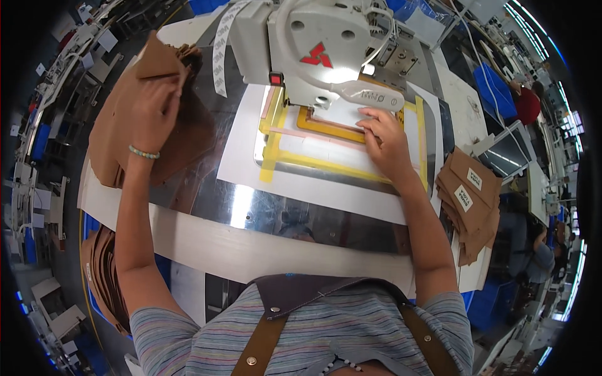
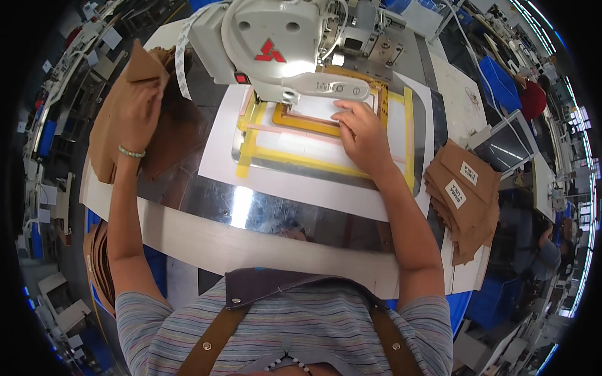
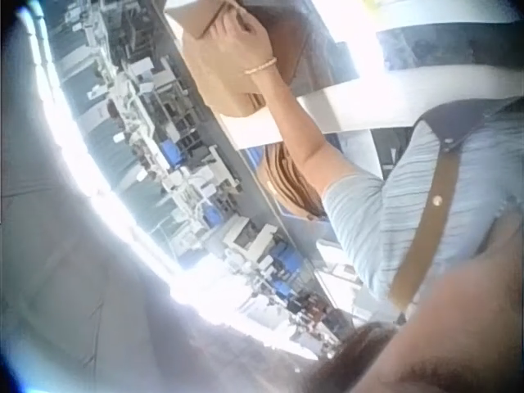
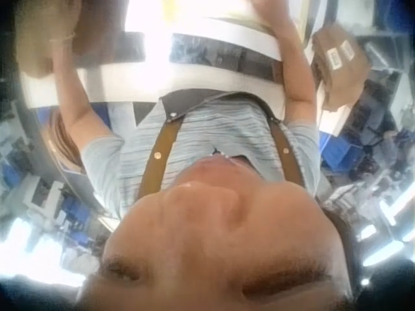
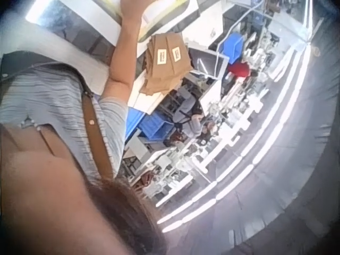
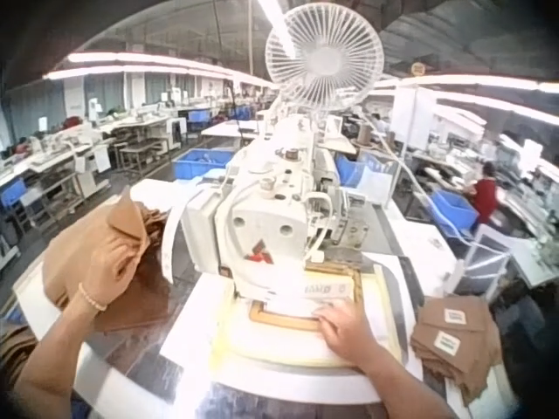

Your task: The recorder is using an industrial sewing machine to sew labels onto rectangular brown leather pieces.

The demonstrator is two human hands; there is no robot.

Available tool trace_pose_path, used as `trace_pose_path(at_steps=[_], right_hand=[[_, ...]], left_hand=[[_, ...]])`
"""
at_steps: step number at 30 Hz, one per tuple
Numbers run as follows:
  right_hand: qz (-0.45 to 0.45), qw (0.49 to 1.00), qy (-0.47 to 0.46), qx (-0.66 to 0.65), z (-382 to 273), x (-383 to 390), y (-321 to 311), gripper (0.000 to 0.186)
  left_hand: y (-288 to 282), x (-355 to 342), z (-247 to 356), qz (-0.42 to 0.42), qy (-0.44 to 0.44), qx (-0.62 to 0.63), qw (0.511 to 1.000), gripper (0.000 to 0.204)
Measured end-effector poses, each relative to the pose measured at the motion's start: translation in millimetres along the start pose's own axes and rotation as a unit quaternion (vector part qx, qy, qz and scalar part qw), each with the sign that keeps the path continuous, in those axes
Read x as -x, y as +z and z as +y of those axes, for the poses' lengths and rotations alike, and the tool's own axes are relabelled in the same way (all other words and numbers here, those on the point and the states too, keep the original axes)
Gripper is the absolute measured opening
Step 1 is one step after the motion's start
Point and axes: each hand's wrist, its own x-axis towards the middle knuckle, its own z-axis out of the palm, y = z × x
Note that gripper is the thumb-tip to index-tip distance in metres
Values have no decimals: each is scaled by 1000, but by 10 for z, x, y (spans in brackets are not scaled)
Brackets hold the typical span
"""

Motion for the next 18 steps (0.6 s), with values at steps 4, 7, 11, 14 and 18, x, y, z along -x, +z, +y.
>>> trace_pose_path(at_steps=[4,7,11,14,18], right_hand=[[-60,998,-14,-23,-225,-51,17,17],[-106,988,-112,-10,-455,-112,99,21],[-139,973,-176,47,-660,-135,361,26],[-132,960,-223,110,-711,-162,645,25],[-94,946,-260,169,-720,-215,880,11]], left_hand=[[264,563,680,-175,116,53,976,24],[279,779,926,-224,148,38,963,41],[106,843,1002,-199,82,16,977,41],[-23,995,873,-186,57,-4,981,35],[-251,1363,448,-201,16,-48,978,25]])
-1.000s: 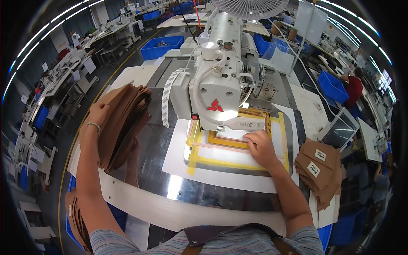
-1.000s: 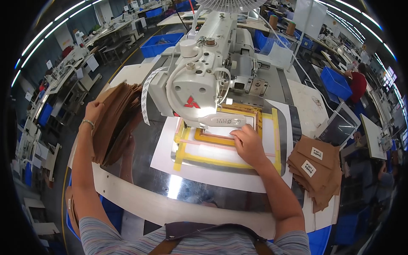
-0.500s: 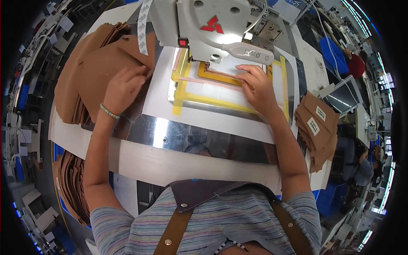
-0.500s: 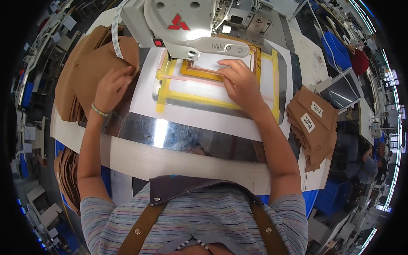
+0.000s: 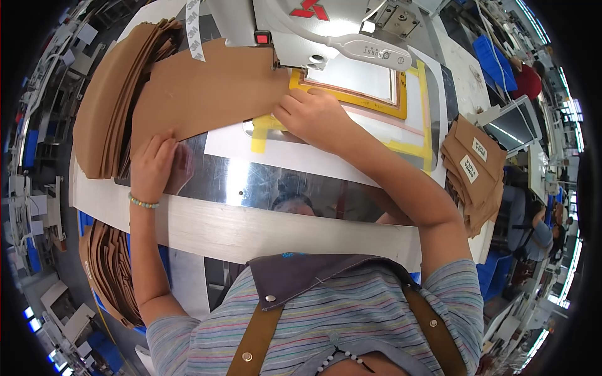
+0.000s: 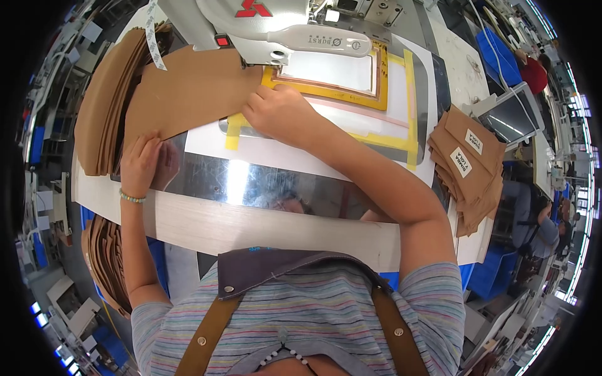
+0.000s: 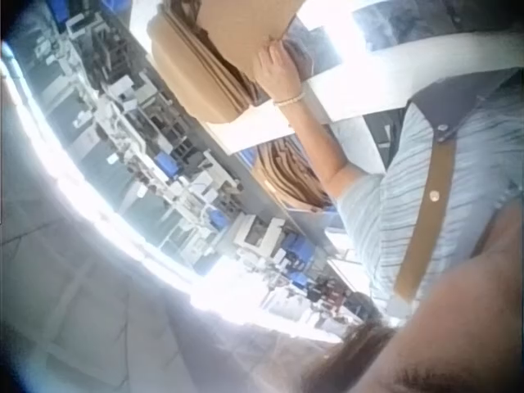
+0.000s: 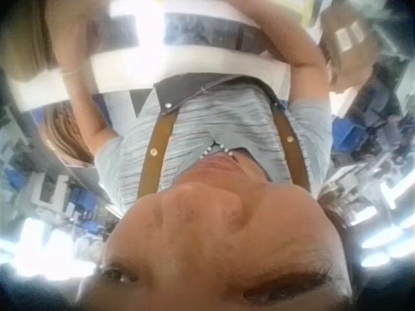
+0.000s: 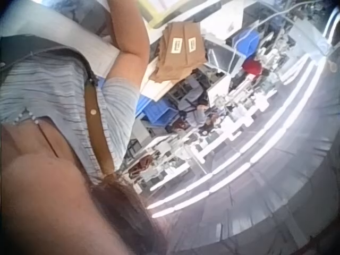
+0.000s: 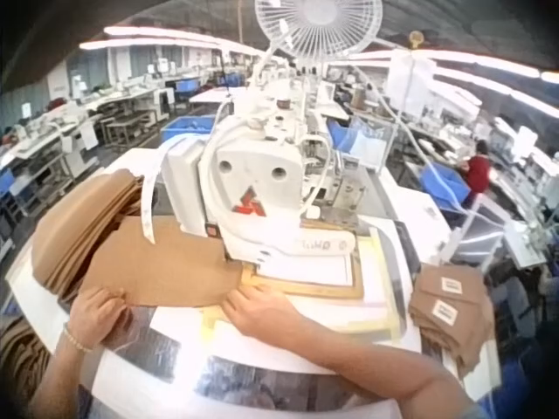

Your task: The recorder is using an industrial sewing machine to sew labels onto rectangular brown leather pieces.

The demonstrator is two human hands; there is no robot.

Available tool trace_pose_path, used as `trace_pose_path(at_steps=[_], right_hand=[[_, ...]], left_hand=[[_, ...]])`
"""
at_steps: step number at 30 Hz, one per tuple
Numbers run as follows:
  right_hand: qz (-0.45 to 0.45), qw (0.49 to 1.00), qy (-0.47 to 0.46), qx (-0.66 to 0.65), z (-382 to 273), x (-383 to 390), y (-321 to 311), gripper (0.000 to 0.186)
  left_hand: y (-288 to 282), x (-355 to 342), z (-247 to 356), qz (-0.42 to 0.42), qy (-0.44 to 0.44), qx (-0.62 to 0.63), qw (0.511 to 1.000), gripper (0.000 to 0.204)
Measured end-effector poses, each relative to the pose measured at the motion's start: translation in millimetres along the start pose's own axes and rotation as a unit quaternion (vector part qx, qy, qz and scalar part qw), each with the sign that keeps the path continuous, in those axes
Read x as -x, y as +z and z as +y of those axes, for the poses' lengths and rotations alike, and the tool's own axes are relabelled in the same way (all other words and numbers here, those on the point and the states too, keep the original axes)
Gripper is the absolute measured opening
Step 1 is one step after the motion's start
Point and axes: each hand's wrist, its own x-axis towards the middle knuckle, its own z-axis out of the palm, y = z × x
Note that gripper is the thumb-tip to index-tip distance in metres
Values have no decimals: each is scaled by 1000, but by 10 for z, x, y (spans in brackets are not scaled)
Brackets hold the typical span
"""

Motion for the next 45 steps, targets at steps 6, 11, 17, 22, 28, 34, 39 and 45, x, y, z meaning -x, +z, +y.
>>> trace_pose_path(at_steps=[6,11,17,22,28,34,39,45], right_hand=[[-1,1000,17,6,-103,-112,127,16],[2,999,45,8,-4,37,17,13],[-51,995,75,33,314,617,-476,10],[-101,981,127,107,518,1240,-927,8],[-102,963,184,170,764,1780,-1124,9],[-74,940,325,80,526,2031,-1146,29],[-93,917,380,79,386,2201,-1095,49],[-104,914,389,49,399,2248,-1094,52]], left_hand=[[-78,215,-405,-29,-40,-92,995,24],[50,21,-501,-39,-35,-72,996,30],[313,-739,-137,16,59,-18,998,38],[584,-1333,295,74,186,33,979,33],[690,-1750,801,47,259,87,961,21],[617,-1544,925,-28,169,79,982,35],[625,-1358,1124,-46,75,99,991,47],[644,-1332,1054,-85,62,135,985,53]])
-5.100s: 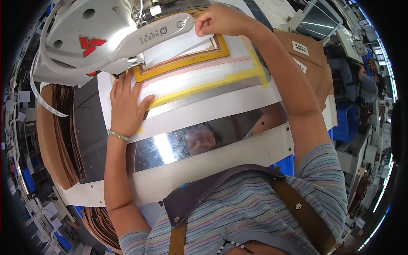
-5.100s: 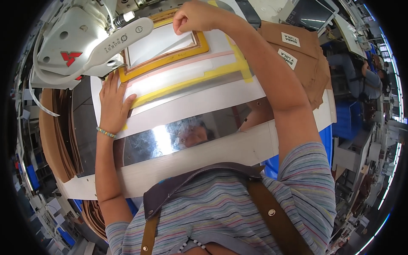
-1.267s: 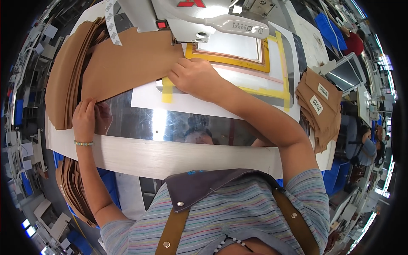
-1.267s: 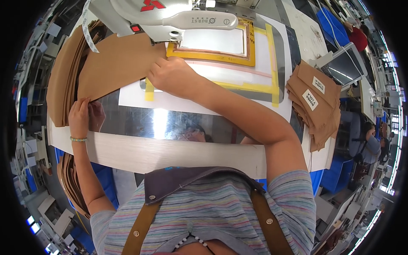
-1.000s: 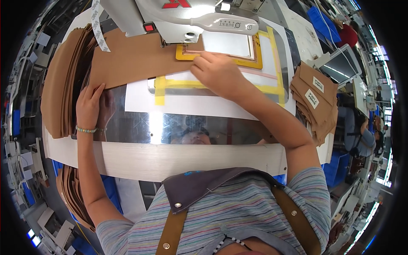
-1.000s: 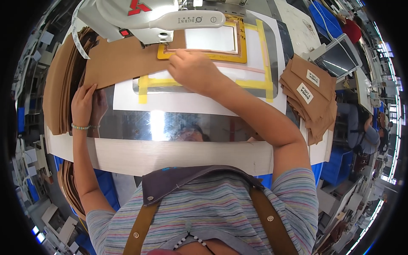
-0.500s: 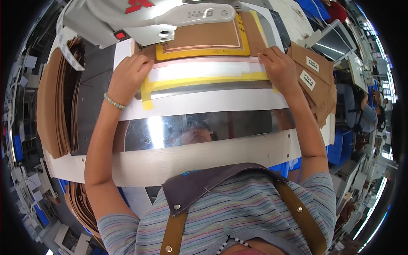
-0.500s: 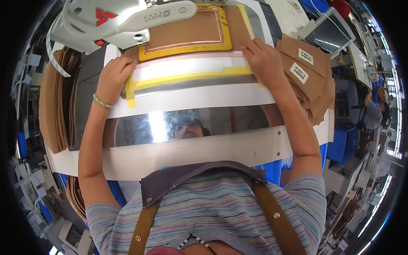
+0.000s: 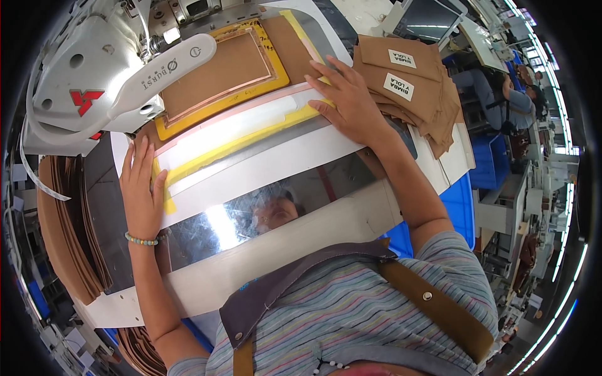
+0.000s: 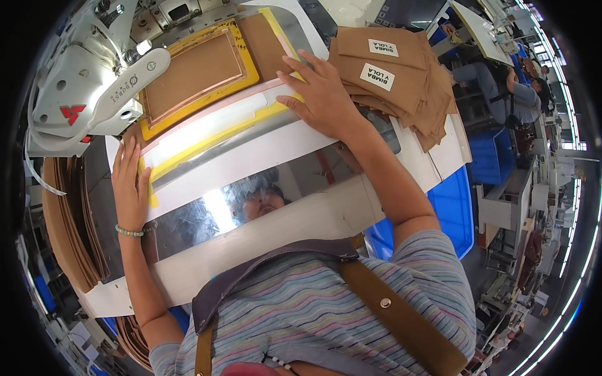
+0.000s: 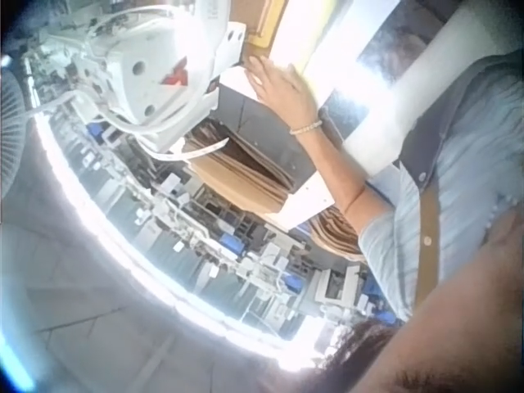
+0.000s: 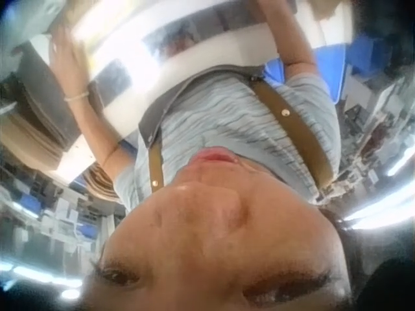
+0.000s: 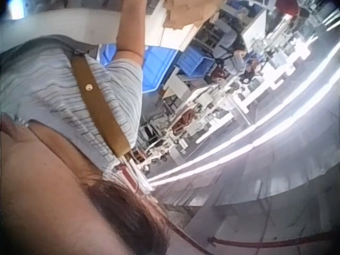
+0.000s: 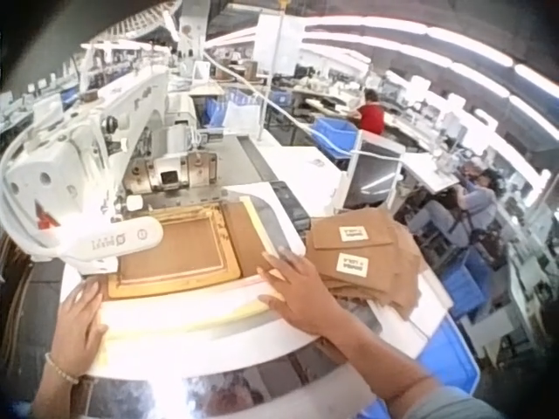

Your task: The recorder is using an industrial sewing machine to sew labels onto rectangular brown leather pieces.

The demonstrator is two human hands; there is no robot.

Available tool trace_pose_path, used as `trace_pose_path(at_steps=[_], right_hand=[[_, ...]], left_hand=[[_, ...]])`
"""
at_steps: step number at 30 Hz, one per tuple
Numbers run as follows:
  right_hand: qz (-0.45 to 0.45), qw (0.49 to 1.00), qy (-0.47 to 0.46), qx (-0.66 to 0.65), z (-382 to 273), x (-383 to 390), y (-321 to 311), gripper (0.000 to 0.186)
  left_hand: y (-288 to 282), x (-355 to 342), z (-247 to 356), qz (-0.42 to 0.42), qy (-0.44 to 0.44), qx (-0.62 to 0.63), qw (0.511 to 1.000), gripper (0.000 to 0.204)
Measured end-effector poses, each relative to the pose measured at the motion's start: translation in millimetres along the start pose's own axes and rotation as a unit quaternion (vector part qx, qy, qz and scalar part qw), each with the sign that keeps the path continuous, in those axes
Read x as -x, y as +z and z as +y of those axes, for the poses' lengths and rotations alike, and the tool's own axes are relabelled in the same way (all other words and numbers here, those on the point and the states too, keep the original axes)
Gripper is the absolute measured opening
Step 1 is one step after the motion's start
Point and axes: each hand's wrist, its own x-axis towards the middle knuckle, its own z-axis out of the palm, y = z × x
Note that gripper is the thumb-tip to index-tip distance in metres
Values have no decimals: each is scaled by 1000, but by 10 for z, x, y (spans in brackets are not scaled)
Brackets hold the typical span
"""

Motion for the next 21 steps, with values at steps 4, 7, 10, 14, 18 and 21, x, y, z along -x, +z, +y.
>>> trace_pose_path(at_steps=[4,7,10,14,18,21], right_hand=[[-11,999,9,-52,33,11,-47,49],[40,998,21,-50,8,-38,-20,47],[5,1000,1,-8,-45,-67,31,46],[-3,1000,-13,-16,12,-46,-62,43],[-18,999,12,-41,20,-39,-66,42],[-22,999,19,-44,-6,-73,-66,42]], left_hand=[[5,-10,5,5,2,4,1000,54],[-4,20,-12,4,4,-7,1000,55],[-6,63,-30,29,-9,-15,999,56],[8,10,-27,52,20,-12,998,50],[-32,24,37,45,-12,-21,999,46],[-3,42,-10,52,-15,-5,999,48]])
